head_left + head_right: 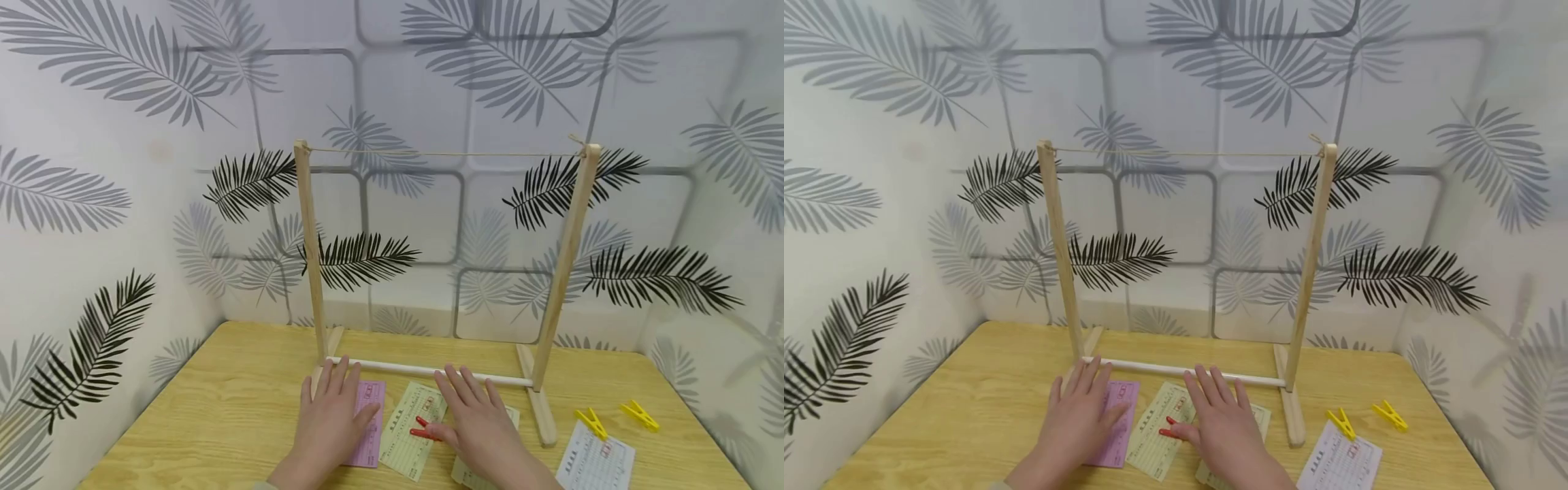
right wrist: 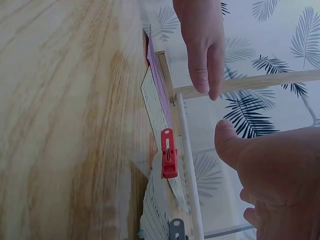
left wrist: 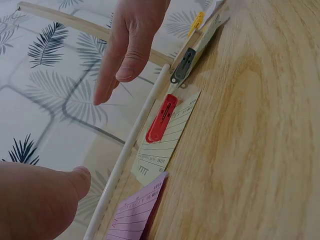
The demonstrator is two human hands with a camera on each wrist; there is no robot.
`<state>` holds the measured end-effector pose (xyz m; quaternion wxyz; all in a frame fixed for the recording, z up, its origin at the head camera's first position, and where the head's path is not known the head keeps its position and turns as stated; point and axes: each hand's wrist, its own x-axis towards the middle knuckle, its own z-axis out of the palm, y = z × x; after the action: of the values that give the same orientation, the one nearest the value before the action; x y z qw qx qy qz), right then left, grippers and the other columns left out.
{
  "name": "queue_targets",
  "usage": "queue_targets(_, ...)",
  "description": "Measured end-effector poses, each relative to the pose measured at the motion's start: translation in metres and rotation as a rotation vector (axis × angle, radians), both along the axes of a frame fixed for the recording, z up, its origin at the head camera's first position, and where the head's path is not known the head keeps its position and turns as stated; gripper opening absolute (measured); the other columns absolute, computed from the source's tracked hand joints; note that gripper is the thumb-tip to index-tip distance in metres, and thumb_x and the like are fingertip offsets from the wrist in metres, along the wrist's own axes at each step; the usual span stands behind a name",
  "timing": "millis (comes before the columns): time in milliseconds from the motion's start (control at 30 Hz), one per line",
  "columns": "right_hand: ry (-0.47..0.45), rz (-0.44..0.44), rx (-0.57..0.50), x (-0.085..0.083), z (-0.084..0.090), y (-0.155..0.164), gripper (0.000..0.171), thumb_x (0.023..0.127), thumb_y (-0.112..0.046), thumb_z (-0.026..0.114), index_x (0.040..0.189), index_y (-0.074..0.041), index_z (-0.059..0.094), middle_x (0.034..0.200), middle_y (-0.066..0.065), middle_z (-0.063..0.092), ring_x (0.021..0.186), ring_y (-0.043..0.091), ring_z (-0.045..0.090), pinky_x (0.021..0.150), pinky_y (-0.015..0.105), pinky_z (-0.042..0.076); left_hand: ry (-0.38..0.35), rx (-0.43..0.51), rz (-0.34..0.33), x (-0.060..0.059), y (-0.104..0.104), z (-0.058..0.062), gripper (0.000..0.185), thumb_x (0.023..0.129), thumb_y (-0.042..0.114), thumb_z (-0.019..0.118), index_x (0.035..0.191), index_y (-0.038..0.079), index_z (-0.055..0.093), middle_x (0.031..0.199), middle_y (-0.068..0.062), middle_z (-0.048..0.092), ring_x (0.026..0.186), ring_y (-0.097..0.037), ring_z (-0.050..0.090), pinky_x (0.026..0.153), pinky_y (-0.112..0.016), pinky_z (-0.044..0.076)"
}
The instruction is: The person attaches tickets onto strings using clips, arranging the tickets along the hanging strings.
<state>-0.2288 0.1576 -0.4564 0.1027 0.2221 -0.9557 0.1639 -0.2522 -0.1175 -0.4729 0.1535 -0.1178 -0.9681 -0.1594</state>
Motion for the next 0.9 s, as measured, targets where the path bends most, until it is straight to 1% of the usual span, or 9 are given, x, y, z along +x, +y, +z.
queue_targets(167,-0.04,0.005,-0.02,-0.002,0.002,-0.002,0.082,0.106,-0.048,0.071,0.17,-0.007,0.041,0.176,0.018,0.035,0.162,0.043,0.03,0.124,0.076,0.023,0.01,-0.006,0.014,-0.003,-0.004,-0.005,0.078,0.104,0.05,0.075,0.163,0.005,0.051,0.172,-0.021,0.041,0.162,-0.046,0.029,0.124,-0.077,0.018)
queue_targets(367,-0.09,-0.001,-0.03,-0.009,0.0,-0.004,0.082,0.105,-0.048,0.072,0.17,-0.007,0.041,0.176,0.016,0.035,0.162,0.043,0.03,0.125,0.074,0.021,0.024,-0.025,0.028,-0.005,-0.007,-0.011,0.08,0.103,0.052,0.076,0.163,0.004,0.052,0.17,-0.022,0.044,0.16,-0.047,0.033,0.123,-0.077,0.021)
queue_targets(533,-0.139,0.007,-0.037,-0.011,-0.001,-0.004,0.079,0.108,-0.047,0.068,0.171,-0.009,0.039,0.177,0.015,0.034,0.163,0.042,0.028,0.126,0.073,0.02,0.026,-0.032,0.033,-0.006,-0.009,-0.014,0.079,0.103,0.052,0.076,0.161,0.003,0.053,0.169,-0.022,0.045,0.159,-0.048,0.034,0.122,-0.078,0.022)
queue_targets(667,-0.133,0.026,-0.047,-0.013,-0.005,-0.002,0.075,0.11,-0.044,0.067,0.17,-0.007,0.04,0.175,0.018,0.037,0.162,0.044,0.031,0.126,0.074,0.019,0.021,-0.037,0.044,-0.007,-0.01,-0.016,0.078,0.102,0.053,0.076,0.158,0.002,0.057,0.169,-0.023,0.045,0.16,-0.048,0.033,0.122,-0.079,0.022)
queue_targets(800,-0.094,0.059,-0.036,-0.016,-0.011,0.0,0.071,0.112,-0.04,0.066,0.168,-0.003,0.043,0.172,0.022,0.042,0.158,0.049,0.036,0.123,0.077,0.022,0.013,-0.05,0.062,-0.007,-0.013,-0.019,0.075,0.101,0.053,0.077,0.153,0.002,0.061,0.168,-0.024,0.045,0.159,-0.049,0.034,0.121,-0.079,0.024)
queue_targets(900,-0.107,0.069,-0.038,-0.017,-0.012,0.001,0.066,0.113,-0.036,0.064,0.167,-0.003,0.044,0.171,0.022,0.043,0.158,0.048,0.037,0.123,0.077,0.023,0.02,-0.06,0.065,-0.008,-0.014,-0.02,0.073,0.101,0.053,0.077,0.149,0.001,0.064,0.166,-0.025,0.047,0.157,-0.051,0.037,0.119,-0.079,0.026)
